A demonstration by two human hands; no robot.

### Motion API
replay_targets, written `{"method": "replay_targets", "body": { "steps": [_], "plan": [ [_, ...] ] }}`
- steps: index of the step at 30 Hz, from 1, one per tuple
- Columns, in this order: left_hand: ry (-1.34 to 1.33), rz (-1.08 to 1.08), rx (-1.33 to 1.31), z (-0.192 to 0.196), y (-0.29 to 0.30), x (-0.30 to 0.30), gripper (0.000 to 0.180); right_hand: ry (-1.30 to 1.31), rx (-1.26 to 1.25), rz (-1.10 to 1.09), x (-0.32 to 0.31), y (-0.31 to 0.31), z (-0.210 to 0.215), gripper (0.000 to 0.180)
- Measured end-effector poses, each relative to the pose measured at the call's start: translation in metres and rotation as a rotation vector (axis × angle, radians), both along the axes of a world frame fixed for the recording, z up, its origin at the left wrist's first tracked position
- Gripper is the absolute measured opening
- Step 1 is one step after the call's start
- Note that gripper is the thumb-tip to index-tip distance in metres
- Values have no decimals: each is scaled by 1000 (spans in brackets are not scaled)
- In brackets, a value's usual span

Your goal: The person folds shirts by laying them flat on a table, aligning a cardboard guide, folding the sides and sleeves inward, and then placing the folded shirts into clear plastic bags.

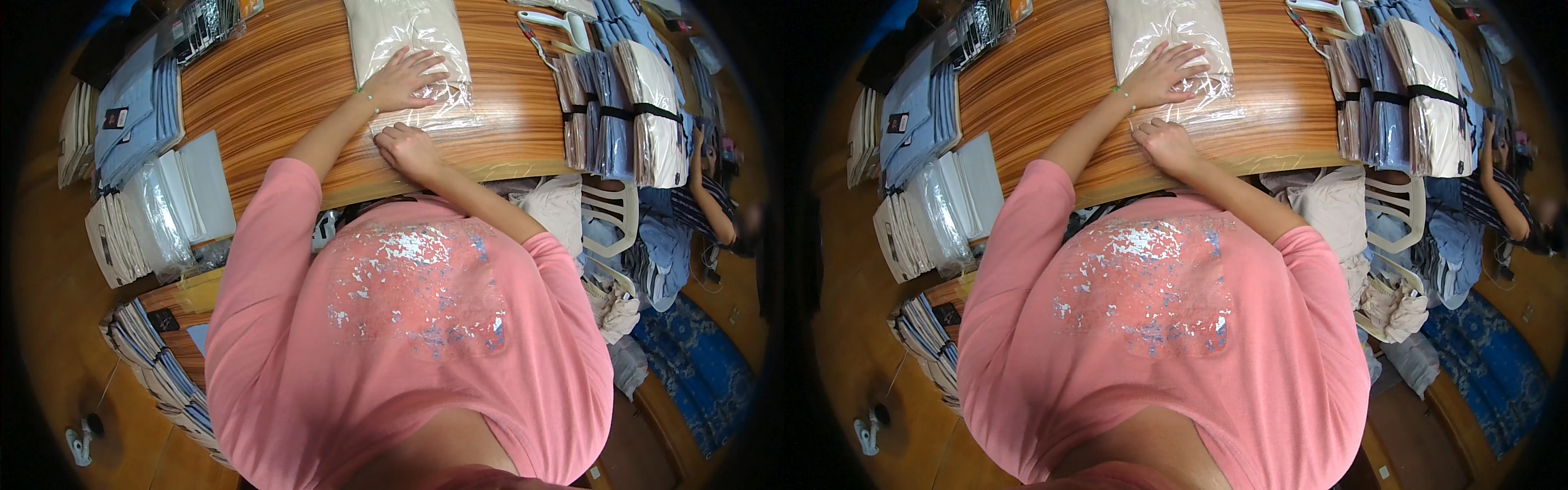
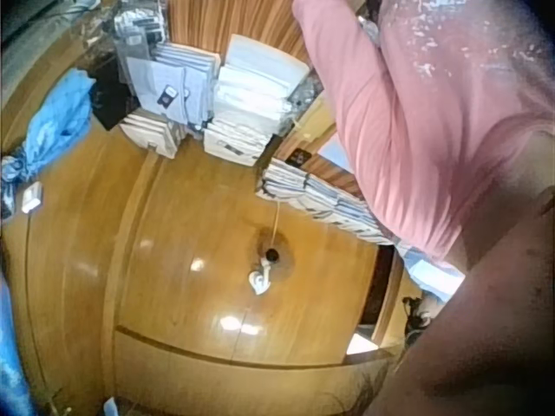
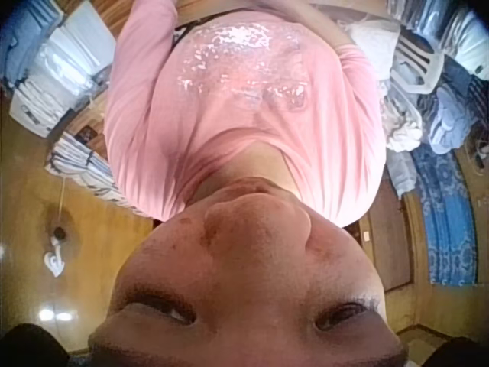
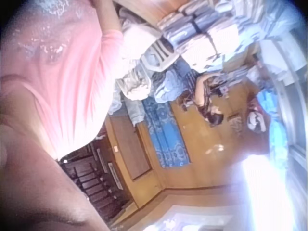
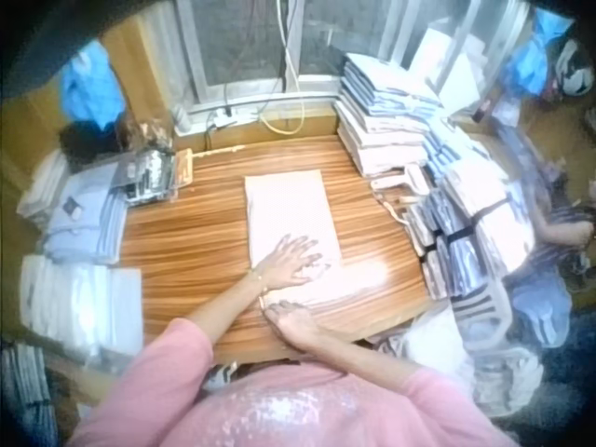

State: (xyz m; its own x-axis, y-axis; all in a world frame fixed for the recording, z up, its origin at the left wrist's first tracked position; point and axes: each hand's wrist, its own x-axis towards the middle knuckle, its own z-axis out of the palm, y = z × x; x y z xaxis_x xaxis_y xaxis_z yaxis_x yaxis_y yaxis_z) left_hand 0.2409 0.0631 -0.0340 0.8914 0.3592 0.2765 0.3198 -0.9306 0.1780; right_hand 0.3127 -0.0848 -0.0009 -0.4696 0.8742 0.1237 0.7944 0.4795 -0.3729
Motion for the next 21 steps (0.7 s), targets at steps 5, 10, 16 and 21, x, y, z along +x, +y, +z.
{"method": "replay_targets", "body": {
  "steps": [5, 10, 16, 21],
  "plan": [
    [25, 5, 15, 4, -1, 1, 59, -36, 201, 143, 3, -10, 3, 13],
    [13, -2, -8, 5, -2, 2, 59, -43, 158, 261, 22, -22, 12, 19],
    [28, 2, 29, 7, -2, 2, 56, 105, 64, -13, 87, 16, 3, 18],
    [32, 5, 14, 8, -2, 2, 58, 198, -31, 4, 95, 12, -5, 12]
  ]
}}
